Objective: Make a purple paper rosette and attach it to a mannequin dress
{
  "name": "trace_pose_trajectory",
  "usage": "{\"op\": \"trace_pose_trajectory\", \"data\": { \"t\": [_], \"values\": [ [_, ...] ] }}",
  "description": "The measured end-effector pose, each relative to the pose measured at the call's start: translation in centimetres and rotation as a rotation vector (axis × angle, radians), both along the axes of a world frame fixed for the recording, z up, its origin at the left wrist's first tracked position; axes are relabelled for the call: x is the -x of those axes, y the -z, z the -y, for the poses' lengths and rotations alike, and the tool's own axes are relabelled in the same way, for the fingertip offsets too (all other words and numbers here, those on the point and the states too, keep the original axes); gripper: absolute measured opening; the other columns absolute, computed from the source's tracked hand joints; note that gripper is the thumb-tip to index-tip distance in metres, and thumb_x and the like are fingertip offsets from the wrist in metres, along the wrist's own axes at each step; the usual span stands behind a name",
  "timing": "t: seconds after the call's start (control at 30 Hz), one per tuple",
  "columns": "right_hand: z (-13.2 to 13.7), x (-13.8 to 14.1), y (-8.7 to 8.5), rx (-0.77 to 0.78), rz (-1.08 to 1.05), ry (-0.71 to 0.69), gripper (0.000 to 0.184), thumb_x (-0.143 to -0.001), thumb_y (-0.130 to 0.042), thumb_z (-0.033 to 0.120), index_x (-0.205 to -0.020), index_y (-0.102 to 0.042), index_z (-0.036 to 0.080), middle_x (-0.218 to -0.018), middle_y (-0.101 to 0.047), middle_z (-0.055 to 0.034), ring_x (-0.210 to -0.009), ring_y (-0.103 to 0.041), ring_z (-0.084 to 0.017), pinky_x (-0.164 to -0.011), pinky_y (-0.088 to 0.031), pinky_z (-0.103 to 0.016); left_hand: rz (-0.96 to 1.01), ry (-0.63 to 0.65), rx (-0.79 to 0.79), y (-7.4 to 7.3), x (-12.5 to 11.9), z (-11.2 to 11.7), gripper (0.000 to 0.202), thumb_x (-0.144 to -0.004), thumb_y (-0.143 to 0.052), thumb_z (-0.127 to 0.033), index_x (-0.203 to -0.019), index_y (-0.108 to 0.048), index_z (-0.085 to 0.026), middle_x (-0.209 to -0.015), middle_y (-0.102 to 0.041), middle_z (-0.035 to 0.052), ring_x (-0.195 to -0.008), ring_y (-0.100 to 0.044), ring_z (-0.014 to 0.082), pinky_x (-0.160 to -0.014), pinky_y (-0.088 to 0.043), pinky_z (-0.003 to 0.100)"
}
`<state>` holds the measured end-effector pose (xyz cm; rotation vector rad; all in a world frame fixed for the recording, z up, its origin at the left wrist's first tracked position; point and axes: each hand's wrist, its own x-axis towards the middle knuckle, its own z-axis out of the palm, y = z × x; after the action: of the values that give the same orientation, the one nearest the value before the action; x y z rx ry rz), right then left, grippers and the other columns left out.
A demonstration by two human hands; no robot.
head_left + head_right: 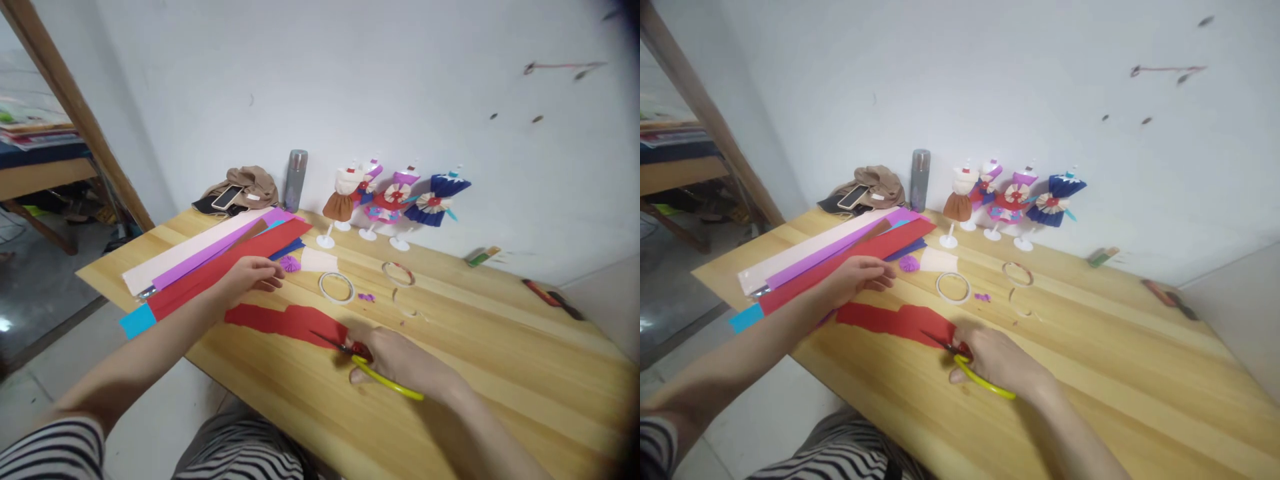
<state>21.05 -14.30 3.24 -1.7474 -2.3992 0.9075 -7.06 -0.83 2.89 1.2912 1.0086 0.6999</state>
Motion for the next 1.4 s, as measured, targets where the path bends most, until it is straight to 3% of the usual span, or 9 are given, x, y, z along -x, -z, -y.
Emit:
{"op": "trace_pose_trajectory", "data": {
  "t": [0.1, 0.17, 0.37, 0.5, 0.67, 0.93, 1.13, 1.3, 1.4],
  "values": [
    [1.0, 0.3, -0.7, 0.031, 0.112, 0.012, 0.031, -0.073, -0.082, 0.036, -0.092, -0.064, 0.019, -0.085, -0.069, -0.0042, -0.073, -0.06, -0.019, -0.064, -0.037, -0.028, -0.499, 0.113, -0.533, 1.0, -1.4, -1.4, 0.019, -0.082, -0.061, -0.02, -0.094, -0.075, -0.015, -0.094, -0.077, 0.0072, -0.089, -0.071, 0.0194, -0.086, -0.053, 0.029],
    [1.5, 0.7, -0.7, 0.064, 0.128, -0.026, 0.034, -0.072, -0.083, 0.039, -0.093, -0.065, 0.02, -0.083, -0.07, -0.0039, -0.072, -0.061, -0.02, -0.063, -0.035, -0.028, -0.694, 0.118, -0.68, 1.7, -2.7, -3.2, 0.023, -0.083, -0.058, -0.019, -0.1, -0.075, -0.016, -0.106, -0.076, 0.0077, -0.1, -0.069, 0.0207, -0.093, -0.05, 0.03],
    [2.0, 2.8, -0.7, 0.04, 0.248, -0.017, 0.02, -0.081, -0.073, 0.032, -0.092, -0.063, 0.019, -0.083, -0.074, -0.0073, -0.075, -0.067, -0.022, -0.059, -0.028, -0.028, -0.839, 0.114, -0.65, 3.3, -5.6, -7.5, 0.026, -0.075, -0.067, -0.021, -0.098, -0.071, -0.012, -0.107, -0.073, 0.0155, -0.106, -0.066, 0.0293, -0.095, -0.049, 0.036],
    [1.8, 3.6, -0.5, -0.01, 0.26, -0.022, 0.013, -0.084, -0.065, 0.028, -0.091, -0.062, 0.018, -0.084, -0.075, -0.0084, -0.077, -0.069, -0.024, -0.059, -0.028, -0.029, -0.849, 0.112, -0.632, 3.6, -5.8, -7.6, 0.012, -0.073, -0.069, -0.027, -0.074, -0.068, -0.015, -0.084, -0.072, 0.0122, -0.095, -0.068, 0.028, -0.088, -0.052, 0.033],
    [1.4, 3.5, 0.0, -0.031, 0.236, 0.011, 0.017, -0.084, -0.057, 0.021, -0.1, -0.062, 0.017, -0.091, -0.076, -0.0112, -0.084, -0.071, -0.026, -0.066, -0.037, -0.03, -0.79, 0.035, -0.669, 2.9, -5.8, -7.8, 0.021, -0.076, -0.066, -0.022, -0.057, -0.057, -0.018, -0.07, -0.067, 0.0099, -0.085, -0.068, 0.0263, -0.085, -0.051, 0.033],
    [2.1, 2.9, 0.2, 0.01, 0.245, -0.005, 0.063, -0.079, -0.063, 0.021, -0.14, -0.049, 0.011, -0.116, -0.067, -0.0176, -0.101, -0.066, -0.03, -0.085, -0.047, -0.037, -0.784, 0.175, -0.73, 1.6, -9.5, -9.3, 0.011, -0.08, -0.06, -0.014, -0.081, -0.071, -0.015, -0.093, -0.073, 0.0116, -0.096, -0.067, 0.0241, -0.09, -0.049, 0.033],
    [1.9, 3.2, 0.0, -0.009, 0.379, 0.008, 0.047, -0.078, -0.063, 0.024, -0.124, -0.063, 0.015, -0.118, -0.063, -0.0171, -0.107, -0.061, -0.033, -0.088, -0.048, -0.043, -0.9, 0.366, -0.736, 2.4, -13.2, -9.0, 0.02, -0.078, -0.073, -0.016, -0.097, -0.07, -0.012, -0.109, -0.069, 0.0152, -0.109, -0.063, 0.0288, -0.095, -0.05, 0.04],
    [1.8, 3.7, 0.2, -0.013, 0.394, 0.015, 0.058, -0.072, -0.065, 0.022, -0.129, -0.06, 0.013, -0.12, -0.061, -0.0198, -0.107, -0.062, -0.034, -0.09, -0.05, -0.044, -0.929, 0.424, -0.738, 3.3, -15.2, -9.2, 0.036, -0.095, -0.06, -0.037, -0.124, -0.059, -0.015, -0.124, -0.061, 0.0107, -0.108, -0.063, 0.022, -0.091, -0.055, 0.044],
    [2.1, 3.6, -0.1, 0.031, 0.366, 0.008, 0.062, -0.071, -0.063, 0.016, -0.132, -0.059, 0.012, -0.122, -0.061, -0.0205, -0.108, -0.062, -0.033, -0.093, -0.051, -0.044, -0.871, 0.405, -0.78, 3.2, -15.6, -9.6, 0.024, -0.091, -0.062, -0.021, -0.113, -0.066, -0.014, -0.117, -0.066, 0.0116, -0.109, -0.063, 0.0238, -0.094, -0.052, 0.04]
  ]
}}
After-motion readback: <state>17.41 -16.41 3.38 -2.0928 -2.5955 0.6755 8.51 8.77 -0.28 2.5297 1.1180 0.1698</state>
